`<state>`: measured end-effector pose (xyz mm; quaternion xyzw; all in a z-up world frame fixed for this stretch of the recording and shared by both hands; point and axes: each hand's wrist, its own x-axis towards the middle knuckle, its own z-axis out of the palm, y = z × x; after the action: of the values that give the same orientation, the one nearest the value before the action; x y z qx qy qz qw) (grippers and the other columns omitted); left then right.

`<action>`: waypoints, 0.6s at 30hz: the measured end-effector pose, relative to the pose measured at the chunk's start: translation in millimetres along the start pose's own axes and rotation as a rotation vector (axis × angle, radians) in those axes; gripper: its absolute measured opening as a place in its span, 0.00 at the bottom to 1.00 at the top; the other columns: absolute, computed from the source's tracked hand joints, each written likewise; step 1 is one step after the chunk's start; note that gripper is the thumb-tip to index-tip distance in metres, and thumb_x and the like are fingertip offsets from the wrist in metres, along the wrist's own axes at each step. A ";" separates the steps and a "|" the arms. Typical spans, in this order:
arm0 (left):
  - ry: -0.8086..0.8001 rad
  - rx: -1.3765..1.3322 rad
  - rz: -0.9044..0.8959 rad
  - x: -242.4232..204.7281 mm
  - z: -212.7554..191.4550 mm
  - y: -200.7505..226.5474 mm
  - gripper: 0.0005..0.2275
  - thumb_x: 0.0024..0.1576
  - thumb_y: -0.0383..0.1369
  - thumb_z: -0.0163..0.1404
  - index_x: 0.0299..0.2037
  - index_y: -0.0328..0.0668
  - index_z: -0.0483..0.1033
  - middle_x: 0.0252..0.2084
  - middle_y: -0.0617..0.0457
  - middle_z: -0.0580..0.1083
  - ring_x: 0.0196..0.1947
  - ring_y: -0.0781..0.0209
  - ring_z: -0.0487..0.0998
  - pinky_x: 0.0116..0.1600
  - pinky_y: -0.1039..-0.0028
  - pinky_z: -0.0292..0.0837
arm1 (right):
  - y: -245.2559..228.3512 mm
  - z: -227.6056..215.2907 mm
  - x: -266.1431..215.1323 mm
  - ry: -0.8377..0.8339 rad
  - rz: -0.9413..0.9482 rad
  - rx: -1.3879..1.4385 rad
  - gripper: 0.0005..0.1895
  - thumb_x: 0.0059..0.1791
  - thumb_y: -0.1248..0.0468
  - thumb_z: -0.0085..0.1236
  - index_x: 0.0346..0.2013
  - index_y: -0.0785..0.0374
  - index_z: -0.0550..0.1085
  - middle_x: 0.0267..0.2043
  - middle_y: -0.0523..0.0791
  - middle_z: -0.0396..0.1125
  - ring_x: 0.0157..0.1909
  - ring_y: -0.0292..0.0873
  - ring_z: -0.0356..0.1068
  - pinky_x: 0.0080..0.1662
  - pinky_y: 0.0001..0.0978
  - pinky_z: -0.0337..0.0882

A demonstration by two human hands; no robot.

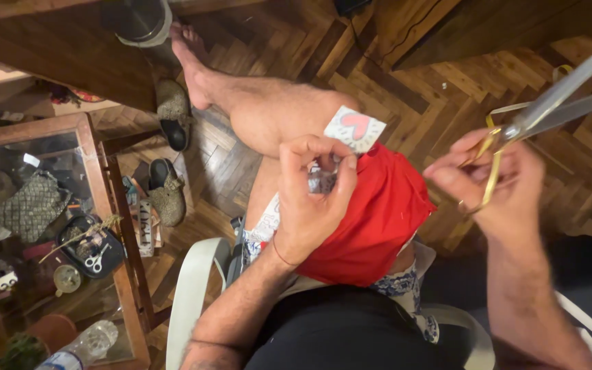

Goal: Cutting fabric and removing stitches from a garment using scissors and a seam ripper

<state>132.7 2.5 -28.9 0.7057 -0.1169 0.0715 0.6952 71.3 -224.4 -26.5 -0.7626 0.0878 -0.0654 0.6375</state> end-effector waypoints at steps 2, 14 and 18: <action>-0.009 0.003 -0.007 2.0 -0.4 5.8 0.11 0.60 0.23 0.55 0.45 0.40 0.64 0.39 0.54 0.74 0.32 0.69 0.69 0.41 0.80 0.71 | -8.2 4.3 -4.5 -0.036 0.128 -0.061 0.24 0.45 0.74 0.65 0.54 0.65 0.70 0.44 0.49 0.75 0.45 0.42 0.79 0.51 0.32 0.81; -0.079 0.026 -0.168 8.5 15.0 -4.4 0.09 0.55 0.30 0.61 0.36 0.47 0.71 0.33 0.60 0.76 0.27 0.72 0.71 0.34 0.80 0.69 | -76.4 -56.0 145.6 0.224 0.339 -0.563 0.29 0.42 0.60 0.75 0.53 0.57 0.70 0.24 0.45 0.75 0.13 0.35 0.60 0.17 0.26 0.55; -0.128 -0.030 -0.192 1.1 21.7 -7.7 0.12 0.53 0.35 0.63 0.41 0.43 0.75 0.39 0.56 0.75 0.33 0.68 0.76 0.41 0.79 0.74 | 0.9 -135.2 275.4 0.122 -0.028 -0.825 0.24 0.43 0.49 0.78 0.31 0.53 0.67 0.20 0.41 0.69 0.20 0.35 0.71 0.29 0.30 0.64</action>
<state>134.5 -19.2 -36.6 0.7062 -0.0941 -0.0423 0.7004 311.4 -414.3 -6.6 -0.9499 0.1339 -0.0787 0.2712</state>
